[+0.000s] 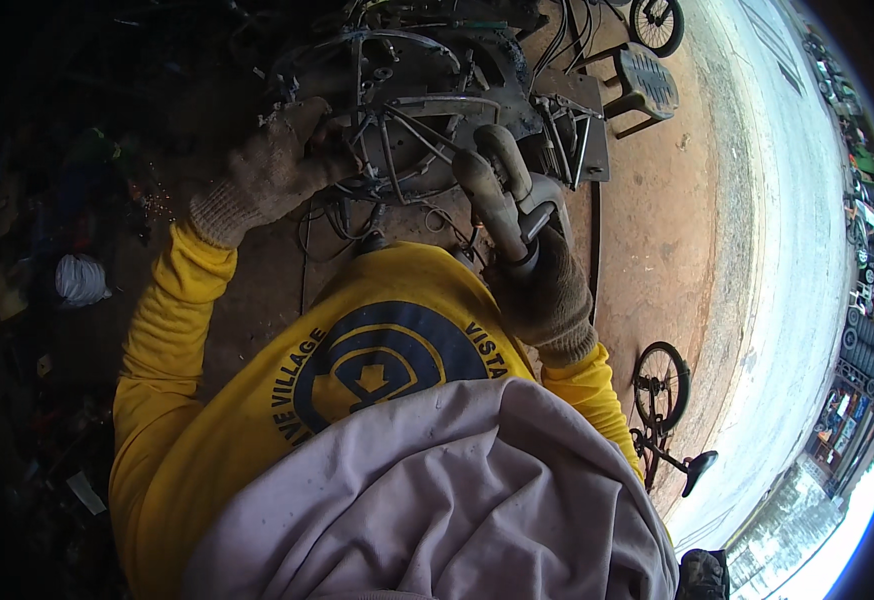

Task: The person constructs a spherical metal frame by positioning thin metal rods within a jig and welding them together using an electrode holder. They use locking pliers to secure the rods and then apply the welding tool to join the intersections.

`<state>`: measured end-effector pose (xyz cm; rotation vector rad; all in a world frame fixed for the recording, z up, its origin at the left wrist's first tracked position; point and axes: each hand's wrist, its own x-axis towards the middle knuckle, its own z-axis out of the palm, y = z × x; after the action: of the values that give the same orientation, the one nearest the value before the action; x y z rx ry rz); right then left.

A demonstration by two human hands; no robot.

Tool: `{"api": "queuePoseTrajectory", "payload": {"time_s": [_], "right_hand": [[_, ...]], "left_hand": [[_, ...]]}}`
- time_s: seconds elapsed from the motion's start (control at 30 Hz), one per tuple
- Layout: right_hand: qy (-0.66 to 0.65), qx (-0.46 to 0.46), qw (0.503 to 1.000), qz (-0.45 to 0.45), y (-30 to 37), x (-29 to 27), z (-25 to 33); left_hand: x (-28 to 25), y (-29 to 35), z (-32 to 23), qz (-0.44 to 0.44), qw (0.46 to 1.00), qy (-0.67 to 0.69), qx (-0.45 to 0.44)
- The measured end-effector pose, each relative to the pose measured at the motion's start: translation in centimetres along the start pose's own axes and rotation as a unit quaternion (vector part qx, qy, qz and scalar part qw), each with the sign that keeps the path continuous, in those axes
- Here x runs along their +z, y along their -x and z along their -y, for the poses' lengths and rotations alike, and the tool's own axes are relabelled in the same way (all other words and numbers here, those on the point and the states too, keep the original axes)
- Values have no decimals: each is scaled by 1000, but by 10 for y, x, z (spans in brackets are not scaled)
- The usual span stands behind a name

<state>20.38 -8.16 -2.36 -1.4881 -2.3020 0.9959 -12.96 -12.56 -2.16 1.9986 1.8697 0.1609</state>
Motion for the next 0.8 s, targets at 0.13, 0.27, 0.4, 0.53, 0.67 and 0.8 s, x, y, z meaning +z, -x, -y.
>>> {"api": "queuePoseTrajectory", "payload": {"time_s": [0.13, 0.27, 0.4, 0.53, 0.67, 0.8], "right_hand": [[14, 0, 1000, 6, -1, 1, -1], [2, -77, 997, -21, -1, -2, 0], [-49, -202, 976, -69, -2, 1, -9], [81, 19, 995, 57, -18, 0, 0], [63, -58, 996, 17, -24, 3, 2], [59, -78, 995, 16, -13, 1, -6]], "left_hand": [[-9, -2, -9, 2, 999, 1, -45], [8, -4, 7, -42, 992, 116, -29], [32, 1, 26, -154, 960, 232, 31], [18, -2, 18, -236, 947, -193, 102], [22, -3, 25, -262, 940, -152, 160], [-17, -7, -10, 72, 997, -39, -8]]}}
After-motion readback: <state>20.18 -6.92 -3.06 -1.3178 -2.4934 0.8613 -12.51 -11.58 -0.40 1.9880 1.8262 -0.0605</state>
